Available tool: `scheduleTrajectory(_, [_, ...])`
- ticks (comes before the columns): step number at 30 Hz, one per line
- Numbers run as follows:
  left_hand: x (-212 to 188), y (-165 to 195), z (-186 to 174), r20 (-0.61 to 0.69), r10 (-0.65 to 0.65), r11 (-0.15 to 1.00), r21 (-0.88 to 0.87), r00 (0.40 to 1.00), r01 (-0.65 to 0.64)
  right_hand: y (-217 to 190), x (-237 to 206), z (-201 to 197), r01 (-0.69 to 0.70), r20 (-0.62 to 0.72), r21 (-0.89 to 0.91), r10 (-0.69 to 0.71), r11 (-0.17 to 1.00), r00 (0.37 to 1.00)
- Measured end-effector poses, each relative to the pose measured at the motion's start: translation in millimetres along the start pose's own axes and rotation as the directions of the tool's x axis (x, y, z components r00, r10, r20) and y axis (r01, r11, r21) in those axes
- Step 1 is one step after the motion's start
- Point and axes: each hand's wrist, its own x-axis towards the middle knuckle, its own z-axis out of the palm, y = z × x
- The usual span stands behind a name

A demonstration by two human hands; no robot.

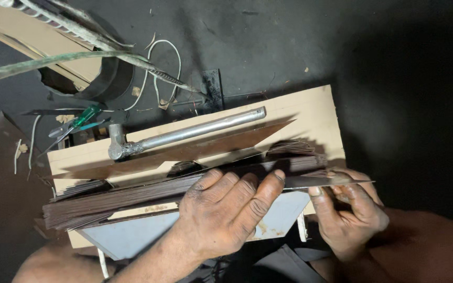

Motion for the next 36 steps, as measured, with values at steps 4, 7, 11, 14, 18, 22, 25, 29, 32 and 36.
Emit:
scheduleTrajectory(4, [1,0,2,-0.012,-0.006,1.0,0.001,1.0,0.006,-3,4,0,-0.035,0.009,0.023,0.035,0.999,0.999])
scheduleTrajectory(7, [5,1,4,0.014,-0.009,0.999,-0.033,1.0,0.01,1,11,-4,-0.014,0.043,0.023,0.013,1.0,0.999])
scheduleTrajectory(11, [12,1,3,-0.002,0.032,0.998,-0.049,0.999,-0.033,9,21,-9,0.069,0.09,0.041,-0.072,0.997,0.993])
scheduleTrajectory(14, [16,4,7,0.005,0.037,0.997,-0.064,0.999,-0.037,11,23,-10,0.087,0.1,0.115,-0.099,0.99,0.99])
scheduleTrajectory(18, [19,10,14,-0.018,0.043,0.998,-0.045,0.999,-0.043,10,24,-11,0.065,0.118,0.103,-0.078,0.993,0.99])
scheduleTrajectory(22, [19,14,16,0.01,0.064,0.998,0.011,0.998,-0.064,12,23,-14,0.07,0.126,0.119,-0.085,0.99,0.988])
scheduleTrajectory(25, [19,16,15,0.009,0.08,0.996,0.032,0.997,-0.081,13,17,-14,0.016,0.105,0.149,-0.032,0.989,0.994])
scheduleTrajectory(29, [20,19,14,0.034,0.084,0.994,0.07,0.996,-0.086,7,4,-15,-0.109,0.066,0.063,0.105,0.992,0.992])
scheduleTrajectory(32, [18,23,16,0.053,0.061,0.994,0.092,0.997,-0.066,-3,1,-23,-0.044,-0.012,0.061,0.044,0.997,0.999])
scheduleTrajectory(36, [-4,20,10,0.032,-0.008,0.993,0.117,0.999,0.005,-10,14,-45,0.452,-0.05,-0.257,-0.479,0.854,0.876])
